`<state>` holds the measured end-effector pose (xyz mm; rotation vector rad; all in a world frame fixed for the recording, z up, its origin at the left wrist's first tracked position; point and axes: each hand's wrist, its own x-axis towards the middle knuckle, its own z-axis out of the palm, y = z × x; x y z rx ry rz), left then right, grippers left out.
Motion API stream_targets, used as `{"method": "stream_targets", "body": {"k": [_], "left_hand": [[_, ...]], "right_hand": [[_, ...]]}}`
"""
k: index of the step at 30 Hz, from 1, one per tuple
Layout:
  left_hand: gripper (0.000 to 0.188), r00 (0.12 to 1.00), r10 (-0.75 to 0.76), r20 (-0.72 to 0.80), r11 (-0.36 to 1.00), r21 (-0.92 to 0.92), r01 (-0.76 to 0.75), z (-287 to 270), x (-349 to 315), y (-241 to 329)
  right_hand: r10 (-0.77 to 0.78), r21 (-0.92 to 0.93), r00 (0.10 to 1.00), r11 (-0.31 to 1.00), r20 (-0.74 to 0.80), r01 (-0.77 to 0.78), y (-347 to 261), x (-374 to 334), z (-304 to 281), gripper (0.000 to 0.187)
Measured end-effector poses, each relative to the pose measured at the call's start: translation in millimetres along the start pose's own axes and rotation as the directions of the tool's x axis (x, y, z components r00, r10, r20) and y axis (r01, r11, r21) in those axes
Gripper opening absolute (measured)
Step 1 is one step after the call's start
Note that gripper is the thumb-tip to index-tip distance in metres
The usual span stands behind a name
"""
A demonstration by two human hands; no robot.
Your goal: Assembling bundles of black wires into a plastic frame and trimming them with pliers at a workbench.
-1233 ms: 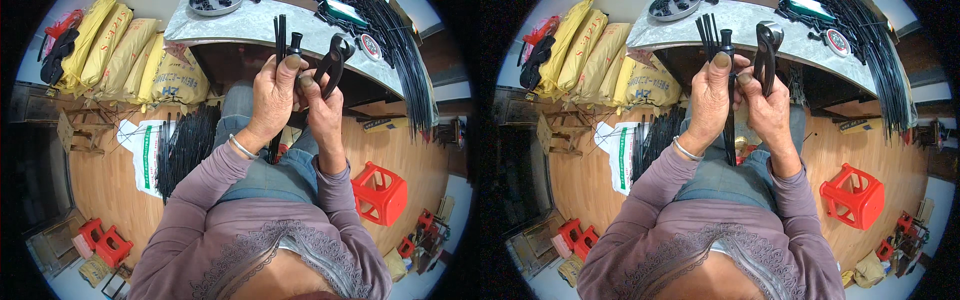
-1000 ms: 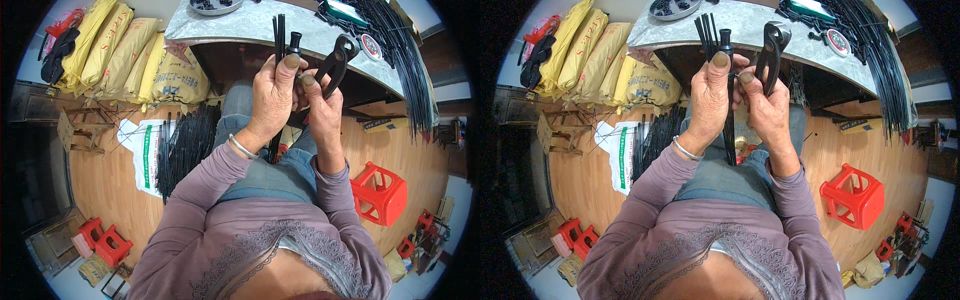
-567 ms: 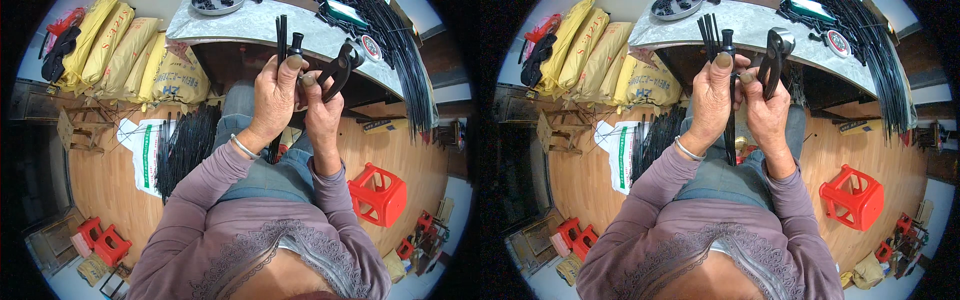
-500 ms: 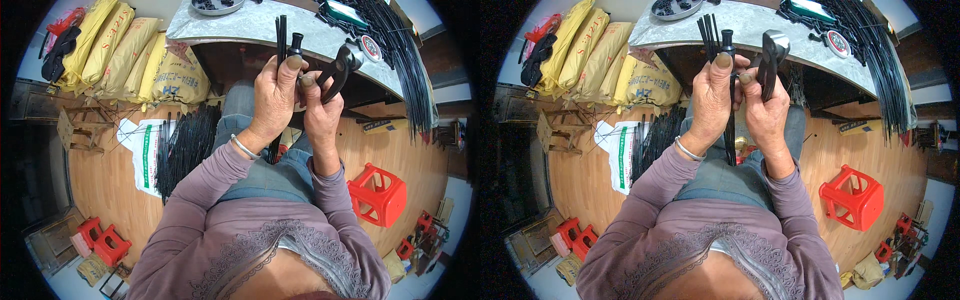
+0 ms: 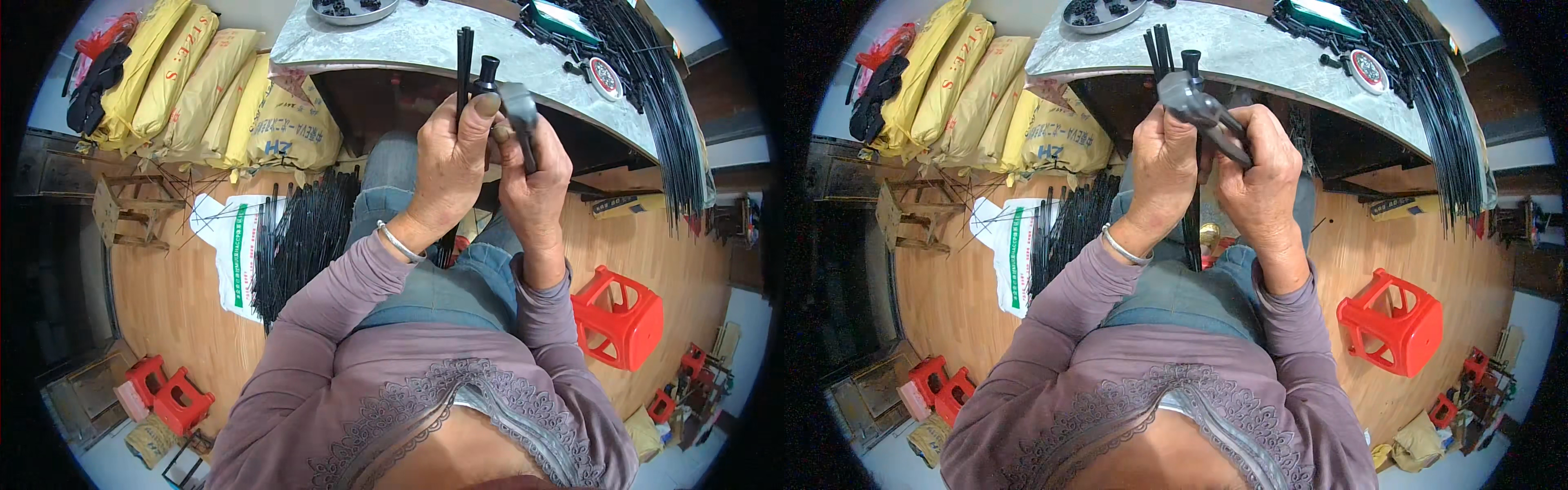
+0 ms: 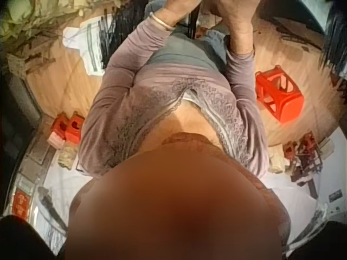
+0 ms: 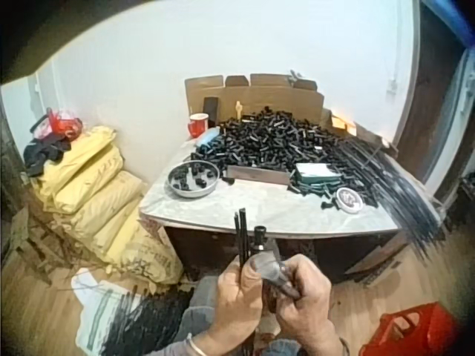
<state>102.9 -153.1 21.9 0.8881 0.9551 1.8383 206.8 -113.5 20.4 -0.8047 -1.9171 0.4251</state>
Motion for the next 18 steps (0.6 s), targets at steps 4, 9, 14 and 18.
{"method": "stream_targets", "body": {"k": [4,9,14,18], "left_hand": [[0.052,0.999,0.011,0.031,1.000,0.027,-0.012,-10,0,-11],[0.051,0.999,0.035,0.039,0.999,-0.031,-0.033,-3,-1,-7],[0.055,0.999,-0.048,-0.019,0.991,0.121,0.050,-1,0,0],[0.055,0.998,-0.061,-0.031,0.990,0.125,0.064,5,1,4]], "right_hand": [[-0.072,-0.054,0.992,0.996,0.100,0.078,-4,10,-10,0.010],[-0.111,-0.065,0.984,0.991,0.137,0.121,-4,12,-13,0.009],[0.414,0.494,0.885,0.736,0.212,-0.463,-13,-1,-4,0.015],[0.503,0.606,0.830,0.590,0.242,-0.534,-13,1,-3,0.020]]}}
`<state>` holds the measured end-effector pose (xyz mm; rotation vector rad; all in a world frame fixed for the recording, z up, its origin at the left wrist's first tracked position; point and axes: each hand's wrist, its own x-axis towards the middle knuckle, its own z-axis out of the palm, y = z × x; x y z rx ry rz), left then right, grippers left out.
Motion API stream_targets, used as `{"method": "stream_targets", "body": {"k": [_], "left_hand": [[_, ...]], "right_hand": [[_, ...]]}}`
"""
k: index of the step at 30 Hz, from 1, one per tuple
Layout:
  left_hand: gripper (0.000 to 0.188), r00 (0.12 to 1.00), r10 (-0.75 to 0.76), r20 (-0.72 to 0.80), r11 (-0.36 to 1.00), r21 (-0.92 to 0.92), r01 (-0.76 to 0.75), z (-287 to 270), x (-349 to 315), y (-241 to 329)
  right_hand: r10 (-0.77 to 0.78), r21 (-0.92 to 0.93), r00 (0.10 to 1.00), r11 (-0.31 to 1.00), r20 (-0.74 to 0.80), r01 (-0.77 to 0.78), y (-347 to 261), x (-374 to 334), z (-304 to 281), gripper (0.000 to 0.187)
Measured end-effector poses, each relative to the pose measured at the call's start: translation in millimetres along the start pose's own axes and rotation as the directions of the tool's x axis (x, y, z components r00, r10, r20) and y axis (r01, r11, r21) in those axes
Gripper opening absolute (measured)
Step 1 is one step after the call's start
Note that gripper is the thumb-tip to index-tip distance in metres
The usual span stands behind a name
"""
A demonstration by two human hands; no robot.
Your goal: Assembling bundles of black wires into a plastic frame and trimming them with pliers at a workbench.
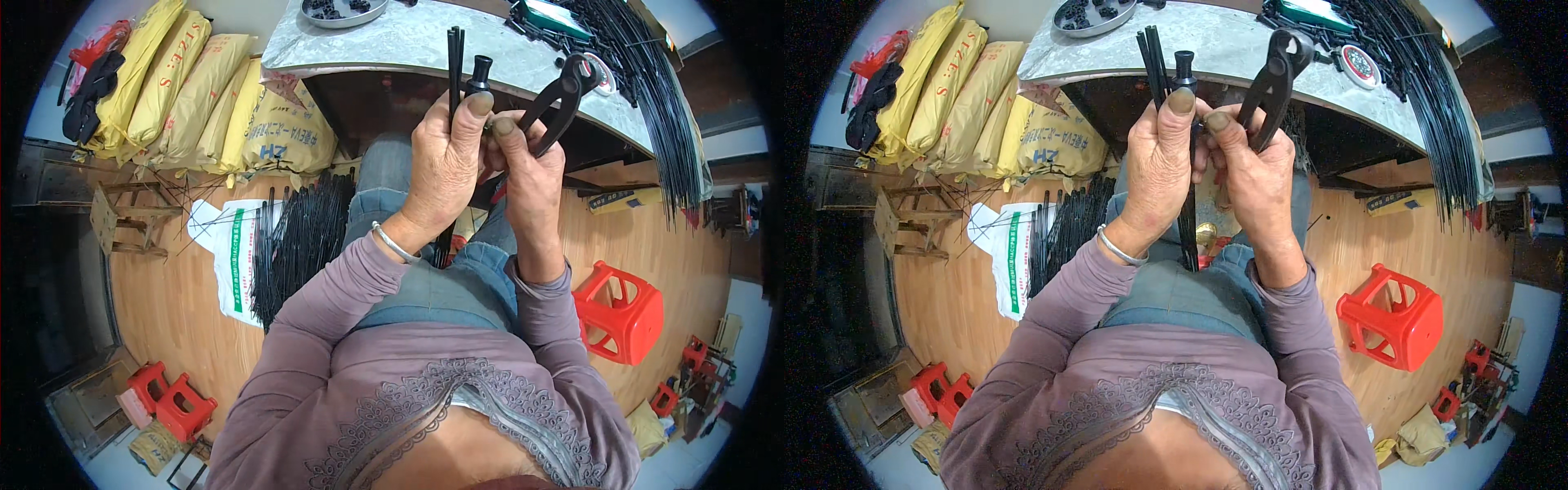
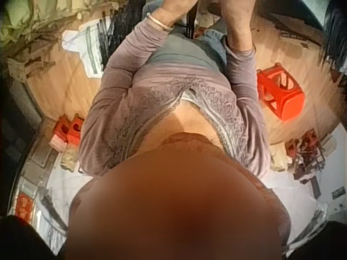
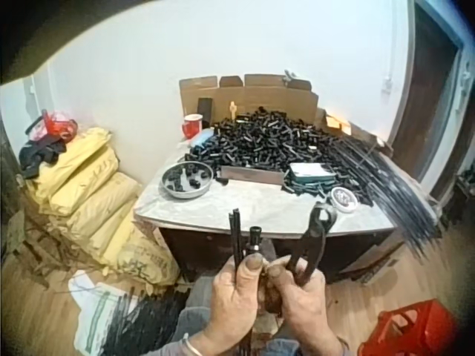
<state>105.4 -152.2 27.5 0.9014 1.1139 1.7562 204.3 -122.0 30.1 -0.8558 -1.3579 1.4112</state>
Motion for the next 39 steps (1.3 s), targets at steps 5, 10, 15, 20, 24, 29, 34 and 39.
{"method": "stream_targets", "body": {"k": [5,10,15,20,24,29,34,39], "left_hand": [[0.056,1.000,0.011,0.026,1.000,-0.005,-0.010,-5,1,0],[0.056,1.000,-0.027,0.015,1.000,-0.013,0.027,-8,3,-6],[0.057,1.000,0.023,0.008,1.000,0.007,-0.024,-8,3,-9],[0.040,1.000,0.016,0.008,0.997,-0.074,-0.015,-7,4,-8],[0.038,1.000,0.002,0.020,0.997,-0.072,-0.001,-7,4,-7],[0.054,1.000,0.030,0.009,0.999,-0.015,-0.030,-7,4,-10],[0.054,1.000,0.019,0.012,1.000,-0.024,-0.019,-7,4,-10],[0.053,0.998,0.032,-0.055,0.999,-0.024,-0.033,-3,3,-9]], "right_hand": [[0.033,-0.016,0.999,0.999,0.034,-0.032,0,2,0,0.023],[0.071,0.226,0.992,0.970,0.102,-0.092,6,2,-2,0.019],[0.093,0.123,0.991,0.987,0.097,-0.104,7,2,-4,0.019],[0.099,0.120,0.992,0.987,0.076,-0.108,8,2,-1,0.018],[0.083,0.081,0.997,0.993,0.012,-0.083,5,1,3,0.022],[0.065,0.050,0.998,0.997,-0.005,-0.065,9,2,2,0.023],[0.050,0.088,0.998,0.995,-0.026,-0.047,9,0,5,0.022],[0.000,0.014,0.997,1.000,-0.079,0.002,8,-3,12,0.019]]}}
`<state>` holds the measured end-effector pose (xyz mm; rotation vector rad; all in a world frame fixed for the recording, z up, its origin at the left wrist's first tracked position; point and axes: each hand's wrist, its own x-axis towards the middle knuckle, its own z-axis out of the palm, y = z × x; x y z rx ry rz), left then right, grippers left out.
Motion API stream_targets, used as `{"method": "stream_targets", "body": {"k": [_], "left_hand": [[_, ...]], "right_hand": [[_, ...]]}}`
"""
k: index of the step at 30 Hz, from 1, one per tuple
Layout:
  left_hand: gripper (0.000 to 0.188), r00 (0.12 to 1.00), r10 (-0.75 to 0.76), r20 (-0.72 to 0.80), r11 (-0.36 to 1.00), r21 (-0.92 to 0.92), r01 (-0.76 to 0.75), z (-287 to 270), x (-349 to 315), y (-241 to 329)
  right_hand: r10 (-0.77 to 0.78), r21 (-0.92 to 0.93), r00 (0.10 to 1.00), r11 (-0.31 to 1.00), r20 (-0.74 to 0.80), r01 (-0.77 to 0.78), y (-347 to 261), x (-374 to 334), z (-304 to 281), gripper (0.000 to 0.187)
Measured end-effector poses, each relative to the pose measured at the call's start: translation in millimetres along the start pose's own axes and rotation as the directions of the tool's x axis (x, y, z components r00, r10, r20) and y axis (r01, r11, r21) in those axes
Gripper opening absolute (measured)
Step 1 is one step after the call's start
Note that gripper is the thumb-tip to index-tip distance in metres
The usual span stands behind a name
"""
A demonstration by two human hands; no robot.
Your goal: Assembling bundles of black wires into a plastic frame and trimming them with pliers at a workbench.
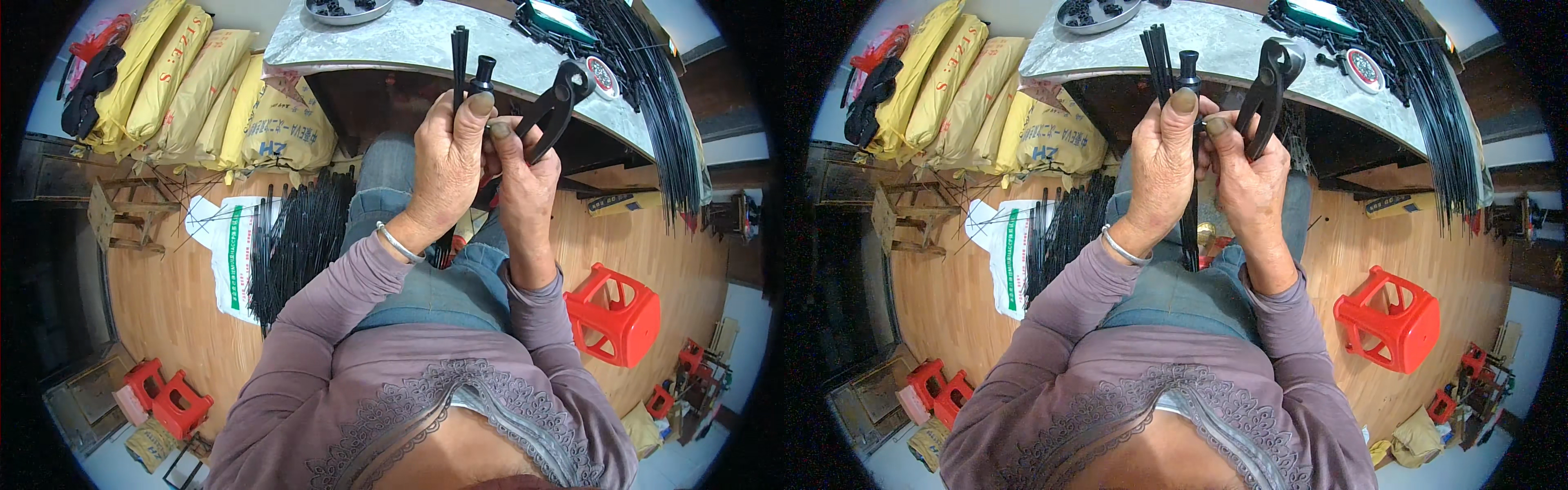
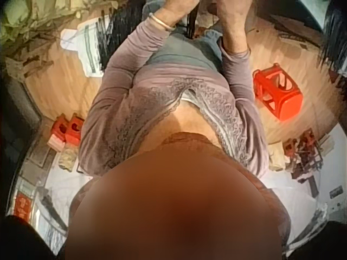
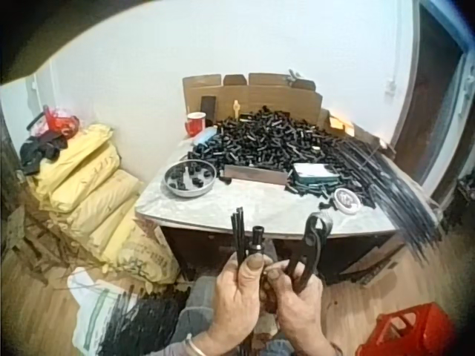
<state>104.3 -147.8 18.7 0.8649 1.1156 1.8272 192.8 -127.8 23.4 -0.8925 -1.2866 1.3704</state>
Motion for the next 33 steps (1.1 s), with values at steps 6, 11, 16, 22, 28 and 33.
{"method": "stream_targets", "body": {"k": [6,11,16,22,28,33], "left_hand": [[0.050,0.999,0.014,0.036,1.000,0.008,-0.014,-4,4,-8],[0.058,0.977,-0.133,0.165,0.986,-0.077,0.148,-17,14,-8],[0.069,0.942,-0.226,0.249,0.968,-0.053,0.246,-26,22,-6],[0.070,0.936,-0.243,0.253,0.966,-0.024,0.257,-18,23,-7],[0.069,0.913,-0.248,0.324,0.964,-0.010,0.266,-9,20,-7],[0.062,0.911,-0.263,0.317,0.958,-0.031,0.287,-4,19,-7]], "right_hand": [[-0.472,-0.636,0.880,0.664,0.051,0.393,14,6,-6,0.016],[-0.034,-0.069,0.983,0.996,0.183,0.048,-18,9,-13,0.024],[0.420,-0.283,0.733,0.907,0.536,-0.312,-63,9,-64,0.047],[0.562,-0.355,0.593,0.826,0.577,-0.437,-57,-5,-80,0.057],[0.647,-0.399,0.498,0.756,0.577,-0.519,-77,4,-86,0.053],[0.743,-0.581,0.484,0.666,0.462,-0.468,-91,7,-83,0.031]]}}
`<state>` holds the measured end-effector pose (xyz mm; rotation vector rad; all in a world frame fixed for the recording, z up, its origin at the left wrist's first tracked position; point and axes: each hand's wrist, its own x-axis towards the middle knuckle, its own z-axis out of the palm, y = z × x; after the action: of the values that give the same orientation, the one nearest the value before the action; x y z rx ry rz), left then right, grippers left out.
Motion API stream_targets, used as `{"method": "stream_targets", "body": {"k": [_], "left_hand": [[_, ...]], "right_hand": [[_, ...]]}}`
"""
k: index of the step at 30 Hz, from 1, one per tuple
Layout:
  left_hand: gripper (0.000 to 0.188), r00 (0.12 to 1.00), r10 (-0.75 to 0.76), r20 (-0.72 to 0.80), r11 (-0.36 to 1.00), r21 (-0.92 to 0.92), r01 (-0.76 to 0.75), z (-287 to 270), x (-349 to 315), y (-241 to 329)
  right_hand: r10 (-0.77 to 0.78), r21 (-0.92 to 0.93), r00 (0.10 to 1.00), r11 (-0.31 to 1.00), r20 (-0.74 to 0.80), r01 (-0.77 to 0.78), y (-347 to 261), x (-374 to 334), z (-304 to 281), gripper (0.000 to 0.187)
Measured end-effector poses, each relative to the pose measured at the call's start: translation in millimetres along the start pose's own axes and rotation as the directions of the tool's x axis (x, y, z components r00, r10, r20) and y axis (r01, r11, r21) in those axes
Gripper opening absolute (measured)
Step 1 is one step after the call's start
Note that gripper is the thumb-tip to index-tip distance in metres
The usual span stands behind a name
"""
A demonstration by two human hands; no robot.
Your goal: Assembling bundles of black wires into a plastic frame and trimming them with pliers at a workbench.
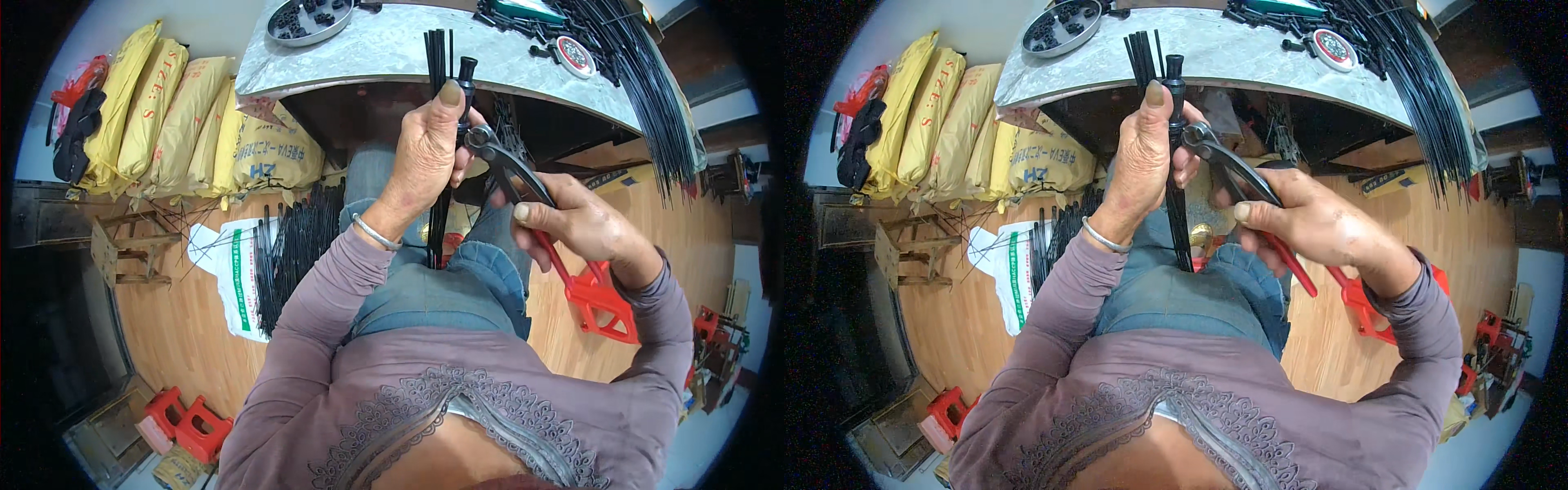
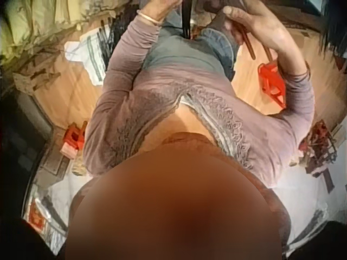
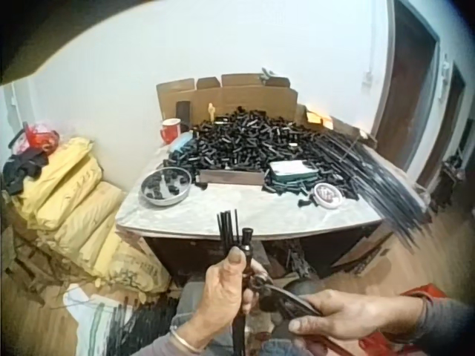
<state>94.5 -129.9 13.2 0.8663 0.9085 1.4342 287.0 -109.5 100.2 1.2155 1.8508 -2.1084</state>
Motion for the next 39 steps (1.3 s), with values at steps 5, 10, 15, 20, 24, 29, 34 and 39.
{"method": "stream_targets", "body": {"k": [5,10,15,20,24,29,34,39], "left_hand": [[0.061,0.998,0.025,-0.063,1.000,-0.004,-0.026,4,-1,-1],[0.062,0.988,0.059,-0.144,0.998,0.027,-0.055,-3,0,-2],[0.064,1.000,0.026,-0.017,0.997,-0.070,-0.027,-10,5,-2],[0.065,0.998,-0.004,0.061,0.990,-0.139,0.012,-8,7,0],[0.064,0.998,-0.017,0.062,0.995,-0.093,0.023,-5,9,-2],[0.066,0.998,-0.017,0.061,0.988,-0.149,0.026,-8,10,-5],[0.067,0.999,-0.018,0.039,0.999,-0.046,0.019,1,8,1],[0.068,1.000,0.006,-0.007,0.999,0.045,-0.006,4,4,-3]], "right_hand": [[0.139,0.173,0.987,0.977,-0.078,-0.124,0,9,21,0.015],[-0.141,-0.306,0.960,0.950,-0.243,0.062,8,30,24,0.018],[-0.189,-0.186,0.982,0.964,0.020,0.189,1,22,-4,0.026],[0.086,-0.084,0.996,0.993,0.019,-0.085,-27,5,-11,0.026],[0.105,-0.177,0.994,0.979,-0.010,-0.105,-26,8,-14,0.027],[0.118,-0.162,0.993,0.980,0.013,-0.115,-27,5,-16,0.024],[0.182,-0.077,0.983,0.980,-0.038,-0.185,-25,2,-10,0.020],[0.187,-0.080,0.982,0.979,-0.040,-0.189,-23,7,-3,0.018]]}}
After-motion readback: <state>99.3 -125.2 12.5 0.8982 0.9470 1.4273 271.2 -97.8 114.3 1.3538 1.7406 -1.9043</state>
